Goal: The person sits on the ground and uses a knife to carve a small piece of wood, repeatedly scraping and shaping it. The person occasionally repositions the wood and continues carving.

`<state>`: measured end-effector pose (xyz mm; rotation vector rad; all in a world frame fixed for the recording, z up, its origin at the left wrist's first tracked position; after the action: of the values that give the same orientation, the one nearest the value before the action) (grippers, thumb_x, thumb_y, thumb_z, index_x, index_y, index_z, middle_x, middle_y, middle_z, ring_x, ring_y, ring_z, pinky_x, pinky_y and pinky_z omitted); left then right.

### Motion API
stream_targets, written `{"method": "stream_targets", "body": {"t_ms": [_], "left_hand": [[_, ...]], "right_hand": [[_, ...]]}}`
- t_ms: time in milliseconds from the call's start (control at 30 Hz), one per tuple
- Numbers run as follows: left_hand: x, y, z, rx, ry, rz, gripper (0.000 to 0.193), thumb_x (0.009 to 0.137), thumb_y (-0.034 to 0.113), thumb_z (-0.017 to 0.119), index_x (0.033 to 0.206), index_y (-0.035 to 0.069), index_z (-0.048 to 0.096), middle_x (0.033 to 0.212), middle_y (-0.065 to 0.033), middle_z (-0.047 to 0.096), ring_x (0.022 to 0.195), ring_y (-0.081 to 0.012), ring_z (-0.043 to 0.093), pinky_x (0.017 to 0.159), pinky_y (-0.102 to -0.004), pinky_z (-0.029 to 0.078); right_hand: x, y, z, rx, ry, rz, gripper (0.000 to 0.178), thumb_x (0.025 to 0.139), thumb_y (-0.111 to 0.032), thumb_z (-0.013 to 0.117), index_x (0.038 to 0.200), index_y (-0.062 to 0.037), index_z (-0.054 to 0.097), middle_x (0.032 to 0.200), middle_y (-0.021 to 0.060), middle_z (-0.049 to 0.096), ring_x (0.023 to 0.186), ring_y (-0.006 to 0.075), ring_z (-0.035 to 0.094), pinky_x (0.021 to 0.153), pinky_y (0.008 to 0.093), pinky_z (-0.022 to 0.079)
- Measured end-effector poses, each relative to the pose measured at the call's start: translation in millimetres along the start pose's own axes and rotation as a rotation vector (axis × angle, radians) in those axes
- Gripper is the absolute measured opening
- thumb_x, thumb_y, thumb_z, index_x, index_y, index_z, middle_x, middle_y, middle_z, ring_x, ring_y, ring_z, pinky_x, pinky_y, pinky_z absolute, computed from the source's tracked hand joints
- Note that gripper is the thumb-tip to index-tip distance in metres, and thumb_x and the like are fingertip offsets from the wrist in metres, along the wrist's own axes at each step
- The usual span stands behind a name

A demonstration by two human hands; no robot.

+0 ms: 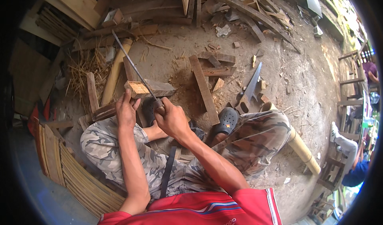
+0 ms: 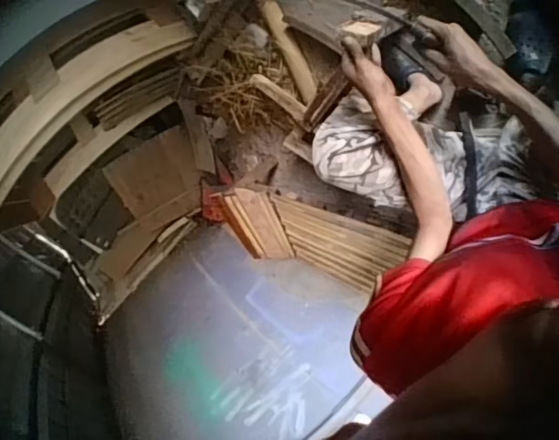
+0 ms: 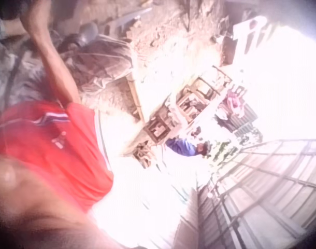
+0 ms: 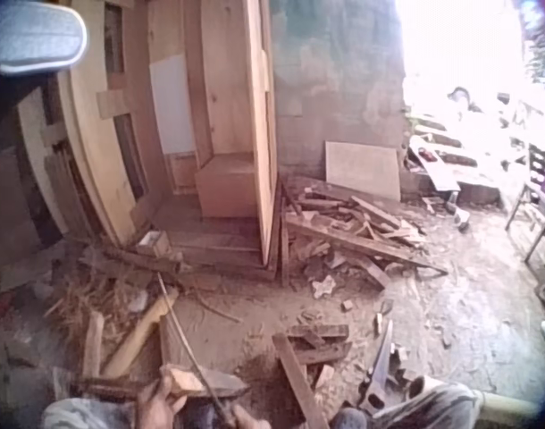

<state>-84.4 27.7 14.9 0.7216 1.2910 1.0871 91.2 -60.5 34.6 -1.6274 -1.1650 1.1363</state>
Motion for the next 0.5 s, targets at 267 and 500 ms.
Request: {"method": "stream_targets", "body": {"t_ms": [267, 500], "left_hand": [[-1, 1, 0, 0.003, -0.019, -0.028, 0.035, 0.103, 0.034, 0.059, 0.123, 0.005, 0.065, 0.116, -0.0021, 0.069, 0.106, -0.0117, 0.065, 0.095, -0.0312, 0.051], [-4, 6, 8, 0.058, -0.026, -0.026, 0.036, 0.102, 0.036, 0.061, 0.122, 0.005, 0.066, 0.114, -0.0012, 0.068, 0.106, -0.0114, 0.064, 0.095, -0.0324, 0.051]], "right_hand": [[2, -4, 3, -0.055, -0.057, 0.021, 0.025, 0.083, -0.018, 0.067, 0.097, 0.0003, 0.058, 0.080, 0.0321, 0.065, 0.084, 0.0521, 0.063, 0.073, 0.0556, 0.051], [12, 19, 6, -0.115, -0.134, 0.033, 0.025, 0.086, -0.020, 0.065, 0.097, 0.0009, 0.056, 0.081, 0.0323, 0.064, 0.081, 0.0526, 0.063, 0.071, 0.0553, 0.051]]}}
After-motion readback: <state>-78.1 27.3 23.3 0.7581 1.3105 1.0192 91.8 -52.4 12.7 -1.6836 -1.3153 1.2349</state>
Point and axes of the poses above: each hand's wrist, its own x-axis towards the middle knuckle, its own z-axis out of the palm, y = z × x, the point moved 1 cm from there along x, towards the middle knuckle
